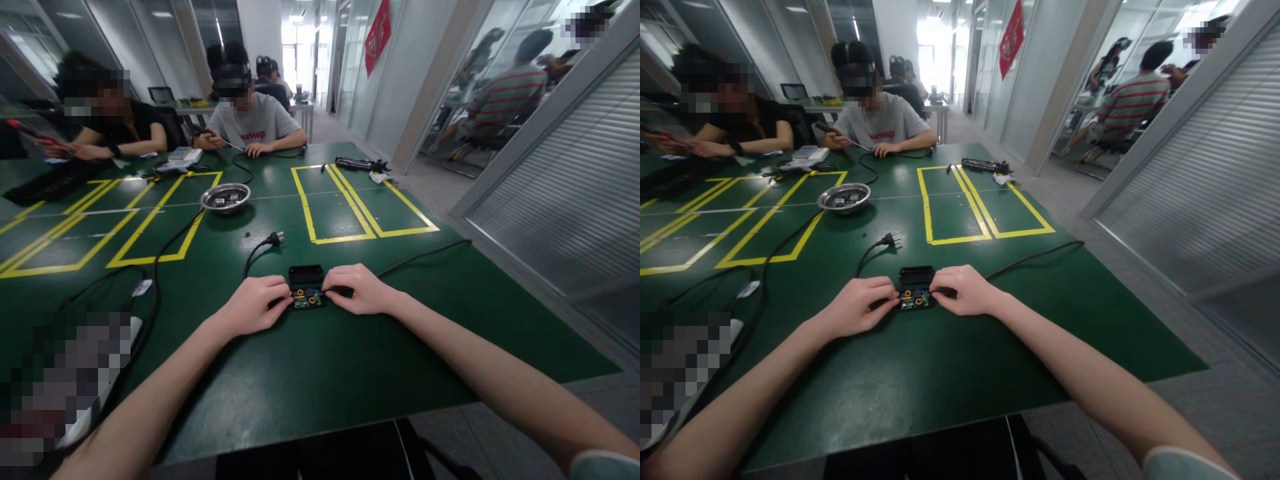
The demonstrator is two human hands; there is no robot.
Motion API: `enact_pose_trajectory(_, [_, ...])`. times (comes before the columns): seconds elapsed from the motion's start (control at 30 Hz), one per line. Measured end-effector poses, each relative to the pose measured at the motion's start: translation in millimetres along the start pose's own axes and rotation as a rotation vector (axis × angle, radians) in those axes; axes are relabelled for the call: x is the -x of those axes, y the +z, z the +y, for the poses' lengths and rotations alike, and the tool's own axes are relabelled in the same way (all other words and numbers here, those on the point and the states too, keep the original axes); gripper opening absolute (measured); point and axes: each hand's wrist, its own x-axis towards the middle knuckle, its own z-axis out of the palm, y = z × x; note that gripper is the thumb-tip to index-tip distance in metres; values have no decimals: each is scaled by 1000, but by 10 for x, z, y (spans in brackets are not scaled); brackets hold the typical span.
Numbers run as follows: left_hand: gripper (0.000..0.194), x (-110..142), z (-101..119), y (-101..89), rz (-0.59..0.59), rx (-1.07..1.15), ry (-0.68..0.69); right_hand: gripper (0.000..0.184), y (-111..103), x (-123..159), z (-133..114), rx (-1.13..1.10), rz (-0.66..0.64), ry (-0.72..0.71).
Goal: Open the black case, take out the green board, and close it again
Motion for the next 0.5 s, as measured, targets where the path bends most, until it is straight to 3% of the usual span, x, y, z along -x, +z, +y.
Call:
enact_pose_trajectory(0.17, [24, 7, 1, -56, -42, 20, -16, 9, -8, 0, 14, 30, -38, -46])
enact_pose_trajectory(0.33, [29, -29, 15, -39, -63, -95, 48, 12, -67, -44, -44, 168, -103, -118])
enact_pose_trajectory(0.43, [39, -65, 10, 38, -3, -164, 98, 17, -98, -59, -103, 186, -104, -127])
enact_pose_trajectory(0.5, [44, -85, 3, 91, 71, -180, 89, 17, -91, -53, -114, 180, -38, -94])
